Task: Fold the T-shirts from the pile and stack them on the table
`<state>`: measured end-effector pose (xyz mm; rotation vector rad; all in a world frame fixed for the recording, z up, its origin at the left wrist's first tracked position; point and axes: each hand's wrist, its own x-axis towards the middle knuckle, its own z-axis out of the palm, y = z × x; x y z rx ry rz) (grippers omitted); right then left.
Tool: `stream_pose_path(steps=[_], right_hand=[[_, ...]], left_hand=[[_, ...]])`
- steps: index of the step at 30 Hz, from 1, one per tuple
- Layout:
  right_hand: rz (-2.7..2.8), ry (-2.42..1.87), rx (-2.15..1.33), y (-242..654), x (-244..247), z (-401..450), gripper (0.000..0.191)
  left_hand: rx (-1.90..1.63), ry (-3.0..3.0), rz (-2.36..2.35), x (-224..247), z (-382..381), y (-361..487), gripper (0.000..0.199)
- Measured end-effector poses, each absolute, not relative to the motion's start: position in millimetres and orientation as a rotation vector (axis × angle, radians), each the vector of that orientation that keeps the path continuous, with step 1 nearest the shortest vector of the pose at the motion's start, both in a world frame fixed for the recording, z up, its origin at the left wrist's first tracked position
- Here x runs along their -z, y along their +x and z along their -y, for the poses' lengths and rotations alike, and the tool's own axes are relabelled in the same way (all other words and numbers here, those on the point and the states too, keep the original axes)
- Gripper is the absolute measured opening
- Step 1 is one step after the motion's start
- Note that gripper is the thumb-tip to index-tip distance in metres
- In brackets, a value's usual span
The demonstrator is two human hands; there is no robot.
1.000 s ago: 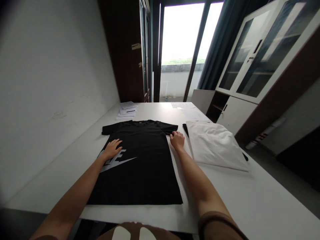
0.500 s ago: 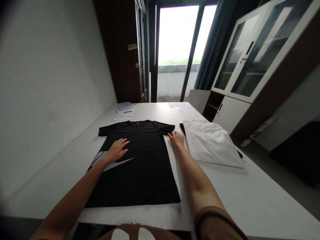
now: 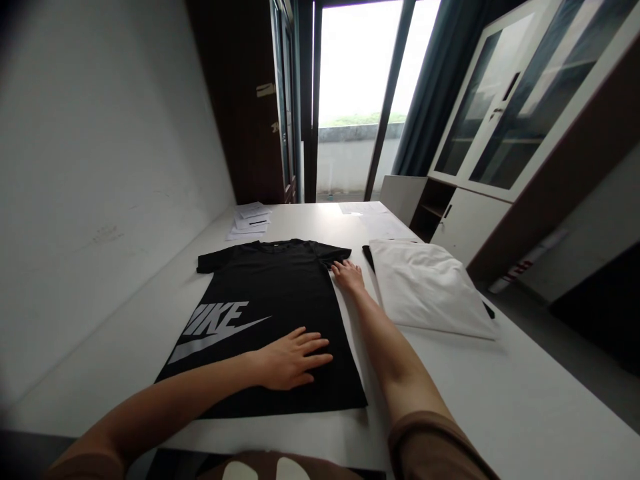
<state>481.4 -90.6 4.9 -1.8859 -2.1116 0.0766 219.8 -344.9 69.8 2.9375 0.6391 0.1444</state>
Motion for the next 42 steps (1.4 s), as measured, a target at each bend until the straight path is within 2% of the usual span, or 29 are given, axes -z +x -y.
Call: stream_pose_path(steps=[9,14,21,27,32,42], right_hand=[[2.123,-1.777,-0.135,486,-8,90,0.056],[2.230,-1.700,-0.121,476,1,89,0.058],[2.085,-1.957,-0.116,456,6,77,0.065],[2.195,-1.879,-0.201,460,1,57,0.058],[2.283,-1.866,-0.167,465,3,45,0.059],[2.126,-1.880,-0.330,457,-3,31,0.055]], left_hand=[[-0.101,3.057,-0.518,-73,339,302,0.051],[-0.121,3.034,-0.477,-65,338,309,0.037],[-0.223,2.950,-0.458,-55,339,304,0.017],[-0.323,2.914,-0.390,-52,331,300,0.015],[-0.348,2.803,-0.463,-53,327,296,0.012],[-0.360,2.571,-0.535,-61,329,293,0.015]])
